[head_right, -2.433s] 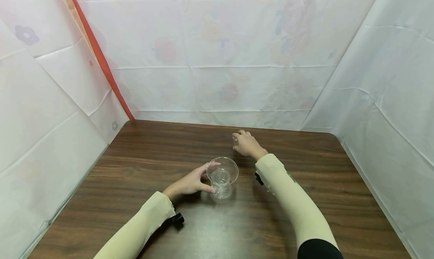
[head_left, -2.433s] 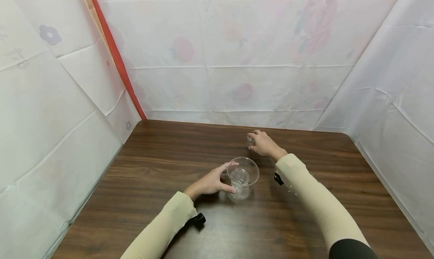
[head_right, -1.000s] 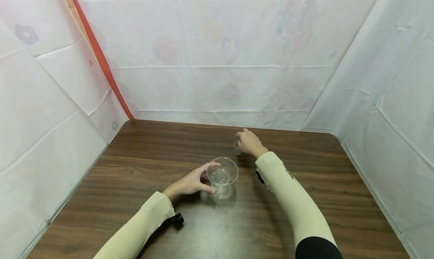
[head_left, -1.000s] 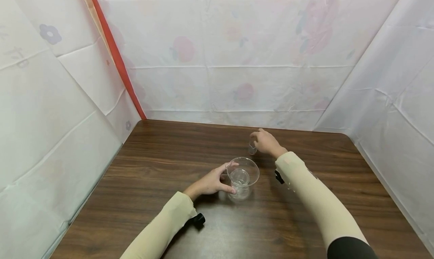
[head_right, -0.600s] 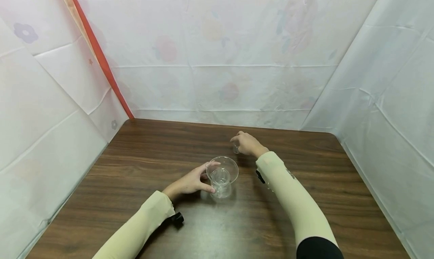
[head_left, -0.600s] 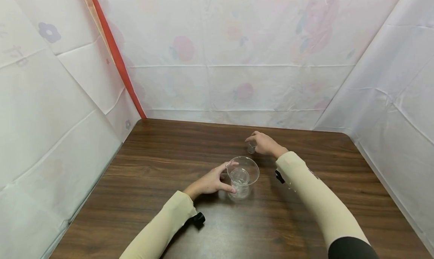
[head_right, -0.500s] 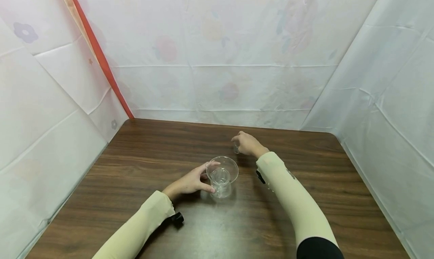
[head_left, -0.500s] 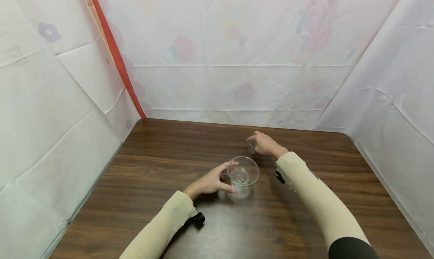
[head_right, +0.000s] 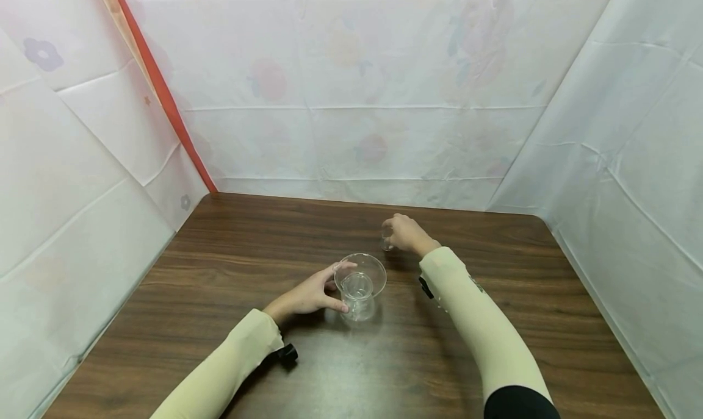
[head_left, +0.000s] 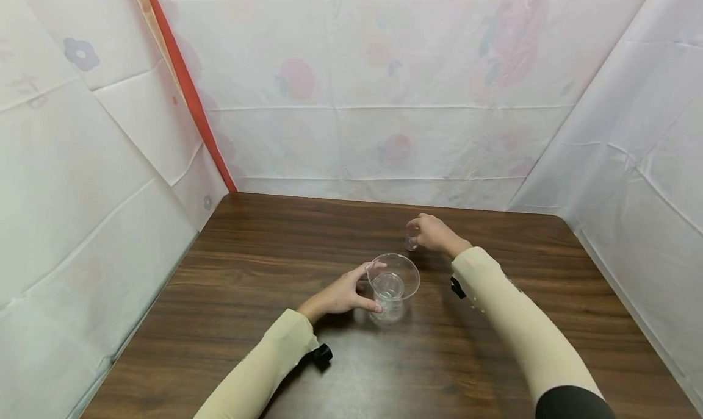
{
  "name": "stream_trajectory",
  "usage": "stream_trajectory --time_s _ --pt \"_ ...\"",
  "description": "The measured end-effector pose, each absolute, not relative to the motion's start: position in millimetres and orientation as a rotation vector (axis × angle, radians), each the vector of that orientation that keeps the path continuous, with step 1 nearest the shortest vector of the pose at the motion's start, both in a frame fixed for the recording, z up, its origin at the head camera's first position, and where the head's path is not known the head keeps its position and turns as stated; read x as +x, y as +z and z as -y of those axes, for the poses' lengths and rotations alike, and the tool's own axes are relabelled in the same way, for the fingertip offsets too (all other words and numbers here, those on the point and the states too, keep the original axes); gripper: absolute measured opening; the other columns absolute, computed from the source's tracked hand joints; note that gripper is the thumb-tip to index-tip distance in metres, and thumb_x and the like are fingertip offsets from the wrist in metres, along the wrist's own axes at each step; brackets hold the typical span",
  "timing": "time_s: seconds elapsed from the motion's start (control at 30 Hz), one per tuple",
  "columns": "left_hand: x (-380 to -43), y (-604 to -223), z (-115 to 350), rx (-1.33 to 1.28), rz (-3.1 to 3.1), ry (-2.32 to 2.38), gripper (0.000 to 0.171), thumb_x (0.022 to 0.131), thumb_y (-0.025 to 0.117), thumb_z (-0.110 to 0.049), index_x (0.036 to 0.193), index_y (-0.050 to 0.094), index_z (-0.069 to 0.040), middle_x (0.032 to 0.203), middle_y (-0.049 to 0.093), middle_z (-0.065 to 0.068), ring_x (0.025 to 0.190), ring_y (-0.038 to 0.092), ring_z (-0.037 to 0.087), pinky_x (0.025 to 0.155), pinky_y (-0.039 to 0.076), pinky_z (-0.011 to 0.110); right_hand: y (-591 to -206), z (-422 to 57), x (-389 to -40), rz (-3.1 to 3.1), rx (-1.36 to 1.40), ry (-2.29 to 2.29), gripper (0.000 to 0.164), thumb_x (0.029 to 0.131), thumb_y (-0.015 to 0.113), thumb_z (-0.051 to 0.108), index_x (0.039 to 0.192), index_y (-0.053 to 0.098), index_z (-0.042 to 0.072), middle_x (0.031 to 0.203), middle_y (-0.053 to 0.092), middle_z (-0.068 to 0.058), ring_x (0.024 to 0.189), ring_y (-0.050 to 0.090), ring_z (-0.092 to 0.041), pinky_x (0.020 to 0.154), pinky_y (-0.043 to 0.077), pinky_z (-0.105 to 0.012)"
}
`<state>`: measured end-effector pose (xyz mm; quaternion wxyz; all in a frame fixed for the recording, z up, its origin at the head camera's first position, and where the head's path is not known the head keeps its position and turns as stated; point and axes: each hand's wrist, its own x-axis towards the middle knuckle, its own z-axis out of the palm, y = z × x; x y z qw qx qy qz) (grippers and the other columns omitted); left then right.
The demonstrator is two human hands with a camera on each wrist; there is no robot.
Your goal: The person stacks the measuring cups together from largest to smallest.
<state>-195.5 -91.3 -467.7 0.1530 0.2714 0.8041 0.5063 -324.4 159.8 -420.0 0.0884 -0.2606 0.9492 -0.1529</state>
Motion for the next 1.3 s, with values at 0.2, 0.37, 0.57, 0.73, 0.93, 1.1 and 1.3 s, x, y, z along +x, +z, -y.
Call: stream_trajectory --time_s 0.2,0.37,0.57,0.73,0.93,1.1,1.3 --pt "-195.1 -467.7 91.2 0.767 -2.307 1.451 0.083 0.077 0.084 -0.025 0.147 0.039 -0.023 0.145 0.050 0.002 0.133 0.047 0.020 0.103 0.047 0.045 -418.1 -161.0 -323.6 -2.846 -0.756 -0.470 0.036 0.088 0.069 0.014 0.121 0.065 0.000 0.119 0.063 -0.020 0.113 0.059 -0.037 0.096 0.049 -0.049" --pt "-194.8 -467.9 91.3 0.772 -2.305 1.459 0.083 0.077 0.084 -0.024 0.147 0.039 -0.021 0.144 0.051 0.002 0.132 0.047 0.021 0.102 0.047 0.045 -415.0 -162.3 -320.0 -2.847 -0.721 -0.493 0.037 0.089 0.070 0.015 0.121 0.065 -0.002 0.116 0.062 -0.020 0.106 0.061 -0.035 0.090 0.051 -0.048" --pt "-193.9 -467.9 91.7 0.767 -2.308 1.460 0.083 0.077 0.084 -0.025 0.147 0.039 -0.024 0.147 0.048 0.002 0.132 0.047 0.022 0.102 0.047 0.045 -413.9 -163.3 -319.3 -2.838 -0.702 -0.504 0.039 0.089 0.070 0.016 0.123 0.064 -0.003 0.118 0.060 -0.020 0.105 0.060 -0.035 0.089 0.051 -0.047" --pt "-193.3 -467.8 91.5 0.760 -2.308 1.461 0.083 0.077 0.084 -0.025 0.147 0.039 -0.024 0.148 0.047 0.002 0.133 0.046 0.022 0.101 0.048 0.045 -414.7 -165.5 -320.7 -2.854 -0.702 -0.509 0.039 0.089 0.069 0.017 0.122 0.064 -0.002 0.120 0.061 -0.020 0.104 0.060 -0.035 0.089 0.051 -0.047" --pt "-193.1 -467.0 91.2 0.786 -2.315 1.457 0.082 0.077 0.083 -0.023 0.147 0.039 -0.020 0.149 0.047 -0.001 0.133 0.047 0.020 0.102 0.048 0.043 -417.5 -167.8 -322.4 -2.867 -0.698 -0.522 0.037 0.089 0.070 0.018 0.120 0.066 -0.002 0.117 0.062 -0.020 0.103 0.061 -0.034 0.088 0.051 -0.047" --pt "-193.3 -466.6 90.8 0.798 -2.320 1.450 0.082 0.078 0.083 -0.023 0.147 0.039 -0.018 0.150 0.045 -0.001 0.134 0.046 0.020 0.103 0.047 0.043 -416.2 -168.1 -320.6 -2.892 -0.714 -0.523 0.037 0.088 0.071 0.018 0.118 0.066 -0.003 0.113 0.063 -0.020 0.101 0.062 -0.034 0.087 0.052 -0.046" --pt "-193.3 -467.8 90.7 0.801 -2.325 1.441 0.082 0.078 0.083 -0.024 0.147 0.038 -0.021 0.151 0.044 -0.002 0.134 0.046 0.021 0.105 0.046 0.043 -413.0 -168.0 -318.8 -2.901 -0.715 -0.519 0.037 0.087 0.072 0.019 0.117 0.067 -0.003 0.111 0.064 -0.019 0.101 0.062 -0.034 0.087 0.052 -0.047"
